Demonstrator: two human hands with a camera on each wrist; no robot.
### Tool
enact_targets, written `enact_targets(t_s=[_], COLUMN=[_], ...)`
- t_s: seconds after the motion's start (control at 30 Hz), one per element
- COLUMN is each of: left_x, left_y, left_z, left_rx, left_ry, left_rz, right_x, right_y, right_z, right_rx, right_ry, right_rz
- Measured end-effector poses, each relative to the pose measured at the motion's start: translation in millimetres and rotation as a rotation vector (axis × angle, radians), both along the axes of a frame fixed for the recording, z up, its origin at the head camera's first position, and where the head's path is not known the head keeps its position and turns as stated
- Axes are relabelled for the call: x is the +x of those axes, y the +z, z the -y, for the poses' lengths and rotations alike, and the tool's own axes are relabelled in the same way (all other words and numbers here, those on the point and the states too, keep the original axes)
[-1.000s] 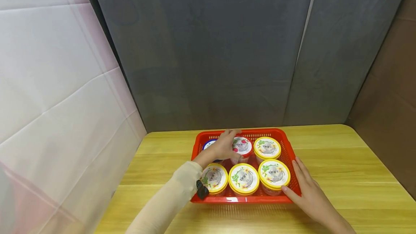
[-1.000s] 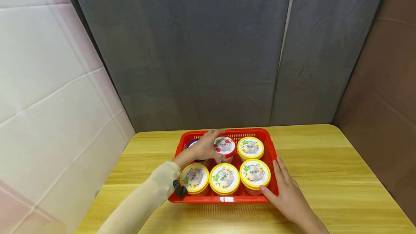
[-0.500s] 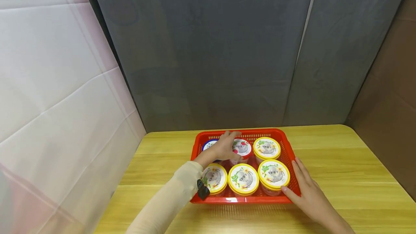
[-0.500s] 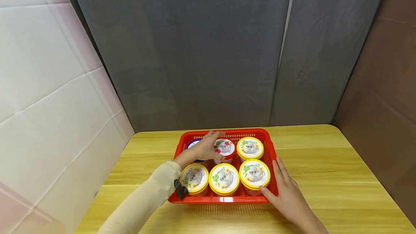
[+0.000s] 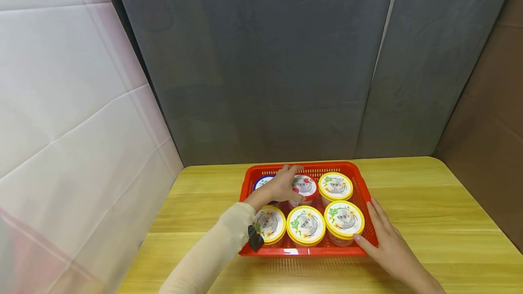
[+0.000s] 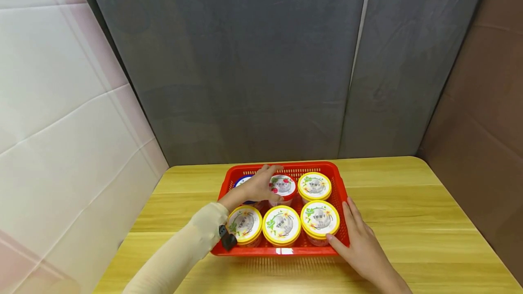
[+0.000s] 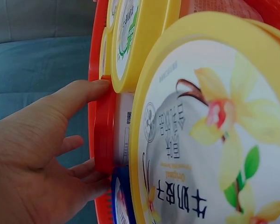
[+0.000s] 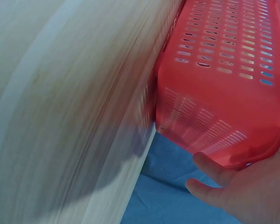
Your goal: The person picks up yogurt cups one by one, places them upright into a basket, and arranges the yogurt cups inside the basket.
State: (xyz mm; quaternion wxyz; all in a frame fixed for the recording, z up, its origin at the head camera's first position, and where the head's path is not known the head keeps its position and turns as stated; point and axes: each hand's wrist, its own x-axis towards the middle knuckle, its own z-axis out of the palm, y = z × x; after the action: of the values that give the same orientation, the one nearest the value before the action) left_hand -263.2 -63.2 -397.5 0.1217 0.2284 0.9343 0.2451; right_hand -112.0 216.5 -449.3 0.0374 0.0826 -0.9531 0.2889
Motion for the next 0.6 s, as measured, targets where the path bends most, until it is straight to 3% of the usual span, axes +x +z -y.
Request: enact_targets(t_s=[0.6], left_x=[-0.6], left_y=[-1.7], left_z=[-1.0], left_rx=[0.010], left_ry=[-0.001], left_rz=[0.032], right_x=[0.5], right_y=[-1.5], right_z=[-0.6], right_rx=[-0.005], right_ry=[-0.001], right_rz=[0.011])
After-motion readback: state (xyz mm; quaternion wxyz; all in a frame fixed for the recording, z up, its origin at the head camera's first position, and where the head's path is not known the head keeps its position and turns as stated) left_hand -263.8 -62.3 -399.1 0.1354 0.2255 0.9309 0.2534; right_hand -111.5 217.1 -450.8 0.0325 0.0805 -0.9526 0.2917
